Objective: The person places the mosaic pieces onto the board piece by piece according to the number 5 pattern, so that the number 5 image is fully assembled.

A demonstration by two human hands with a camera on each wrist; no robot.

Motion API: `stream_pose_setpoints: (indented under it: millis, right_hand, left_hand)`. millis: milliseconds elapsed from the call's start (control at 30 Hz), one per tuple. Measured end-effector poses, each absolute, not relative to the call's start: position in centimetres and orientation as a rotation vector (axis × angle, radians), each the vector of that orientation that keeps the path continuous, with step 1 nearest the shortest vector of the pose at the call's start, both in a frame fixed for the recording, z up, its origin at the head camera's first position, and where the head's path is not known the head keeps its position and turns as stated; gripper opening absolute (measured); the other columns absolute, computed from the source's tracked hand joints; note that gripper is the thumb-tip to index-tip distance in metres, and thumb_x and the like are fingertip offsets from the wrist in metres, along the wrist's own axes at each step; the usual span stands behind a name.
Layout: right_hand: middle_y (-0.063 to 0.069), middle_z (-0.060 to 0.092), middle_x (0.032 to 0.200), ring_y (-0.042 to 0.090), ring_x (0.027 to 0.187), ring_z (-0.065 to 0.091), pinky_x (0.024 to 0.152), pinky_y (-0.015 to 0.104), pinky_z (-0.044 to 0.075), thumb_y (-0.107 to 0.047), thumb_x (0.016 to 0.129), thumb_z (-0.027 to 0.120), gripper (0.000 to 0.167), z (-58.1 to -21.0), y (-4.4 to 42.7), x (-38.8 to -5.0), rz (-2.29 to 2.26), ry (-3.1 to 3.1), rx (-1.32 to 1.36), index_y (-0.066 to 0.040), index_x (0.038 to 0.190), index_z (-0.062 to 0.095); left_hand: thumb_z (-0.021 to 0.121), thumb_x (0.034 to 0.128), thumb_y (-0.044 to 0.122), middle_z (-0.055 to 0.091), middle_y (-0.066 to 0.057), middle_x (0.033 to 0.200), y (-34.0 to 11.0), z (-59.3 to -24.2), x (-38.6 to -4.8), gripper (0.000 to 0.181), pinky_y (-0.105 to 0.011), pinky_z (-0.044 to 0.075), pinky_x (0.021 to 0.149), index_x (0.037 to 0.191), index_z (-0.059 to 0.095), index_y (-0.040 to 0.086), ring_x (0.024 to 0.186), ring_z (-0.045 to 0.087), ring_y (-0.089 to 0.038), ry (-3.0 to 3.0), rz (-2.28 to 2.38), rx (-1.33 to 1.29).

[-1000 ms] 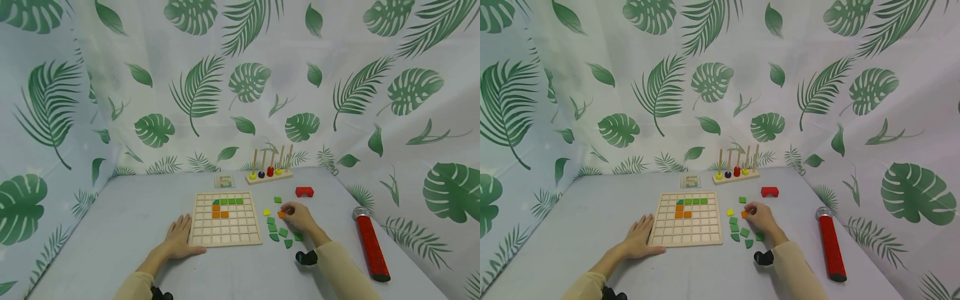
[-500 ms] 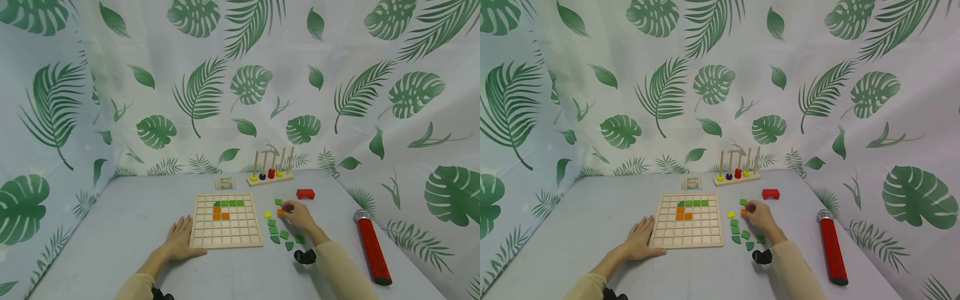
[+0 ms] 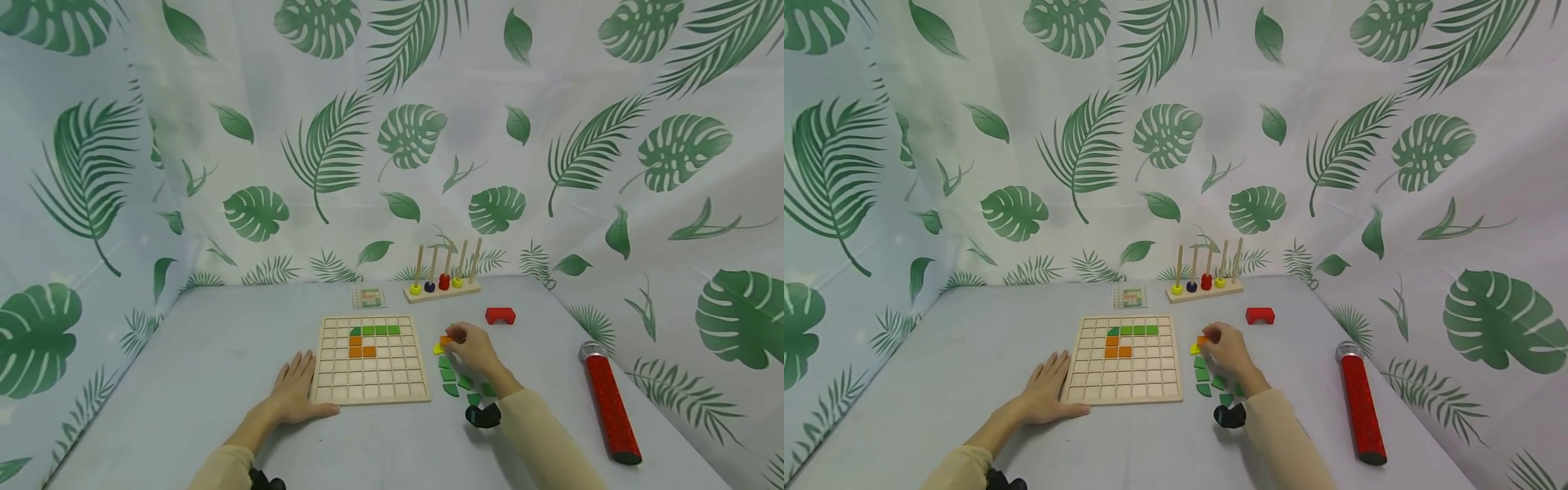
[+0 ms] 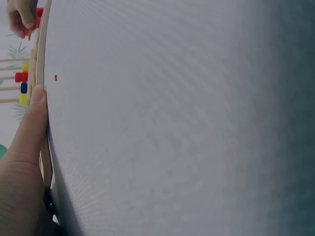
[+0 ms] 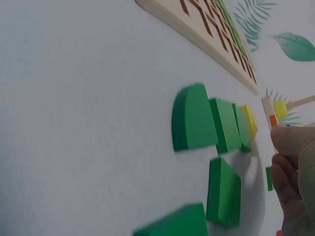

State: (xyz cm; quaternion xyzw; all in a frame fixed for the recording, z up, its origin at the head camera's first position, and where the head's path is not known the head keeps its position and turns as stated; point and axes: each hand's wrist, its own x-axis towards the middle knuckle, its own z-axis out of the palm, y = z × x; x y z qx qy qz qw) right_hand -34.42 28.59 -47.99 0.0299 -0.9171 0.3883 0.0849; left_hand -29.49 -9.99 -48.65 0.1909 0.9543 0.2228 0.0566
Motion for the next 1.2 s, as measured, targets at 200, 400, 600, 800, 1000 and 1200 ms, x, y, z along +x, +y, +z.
stream_pose_setpoints:
  millis: [200, 400, 600, 800, 1000, 1200]
  right_hand:
    - [0.003, 0.063, 0.095, 0.018, 0.085, 0.056, 0.079, 0.033, 0.050, -0.004, 0.083, 0.069, 0.023, -48.0, 26.9, -34.7, 1.190, -2.719, 0.124, -0.004, 0.106, 0.065]
    - [0.003, 0.064, 0.091, 0.016, 0.081, 0.058, 0.075, 0.032, 0.052, -0.001, 0.080, 0.071, 0.022, -48.0, 24.7, -35.1, 1.189, -2.668, 0.205, -0.001, 0.102, 0.066]
    - [0.002, 0.064, 0.092, 0.015, 0.082, 0.058, 0.075, 0.032, 0.051, -0.002, 0.079, 0.072, 0.025, -48.1, 22.8, -35.2, 1.190, -2.673, 0.220, -0.001, 0.103, 0.066]
    - [0.004, 0.065, 0.092, 0.016, 0.082, 0.060, 0.075, 0.033, 0.052, -0.001, 0.078, 0.072, 0.022, -48.2, 21.1, -35.2, 1.189, -2.640, 0.328, -0.001, 0.100, 0.067]
    - [0.004, 0.064, 0.092, 0.013, 0.081, 0.059, 0.073, 0.028, 0.052, -0.002, 0.082, 0.071, 0.019, -48.7, 19.6, -35.3, 1.158, -2.653, 0.441, -0.002, 0.100, 0.065]
    - [0.002, 0.064, 0.093, 0.012, 0.080, 0.058, 0.070, 0.026, 0.051, -0.006, 0.084, 0.070, 0.018, -49.1, 18.2, -35.4, 1.172, -2.676, 0.506, -0.004, 0.102, 0.066]
  left_hand:
    - [0.070, 0.0705, 0.064, 0.015, -0.027, 0.152, -10.0, -48.9, -29.6, 0.117, -0.056, 0.004, 0.111, 0.146, 0.018, -0.009, 0.140, 0.007, -0.043, 2.891, 0.700, 0.591]
    - [0.069, 0.0706, 0.065, 0.014, -0.028, 0.152, -10.2, -49.2, -29.7, 0.118, -0.057, 0.004, 0.110, 0.146, 0.017, -0.009, 0.140, 0.006, -0.043, 2.893, 0.703, 0.601]
    - [0.069, 0.0708, 0.065, 0.014, -0.026, 0.152, -10.2, -49.1, -29.6, 0.118, -0.056, 0.005, 0.111, 0.147, 0.017, -0.008, 0.140, 0.006, -0.042, 2.892, 0.676, 0.590]
    - [0.069, 0.0707, 0.065, 0.014, -0.026, 0.153, -10.1, -48.9, -29.7, 0.118, -0.056, 0.005, 0.111, 0.147, 0.017, -0.008, 0.140, 0.006, -0.042, 2.899, 0.659, 0.583]
    - [0.069, 0.0709, 0.065, 0.014, -0.025, 0.153, -10.0, -48.8, -29.6, 0.118, -0.056, 0.006, 0.111, 0.147, 0.017, -0.008, 0.141, 0.006, -0.041, 2.902, 0.660, 0.589]
    - [0.069, 0.0714, 0.065, 0.014, -0.026, 0.153, -10.1, -48.8, -29.6, 0.117, -0.056, 0.005, 0.111, 0.146, 0.017, -0.009, 0.140, 0.006, -0.042, 2.902, 0.674, 0.600]
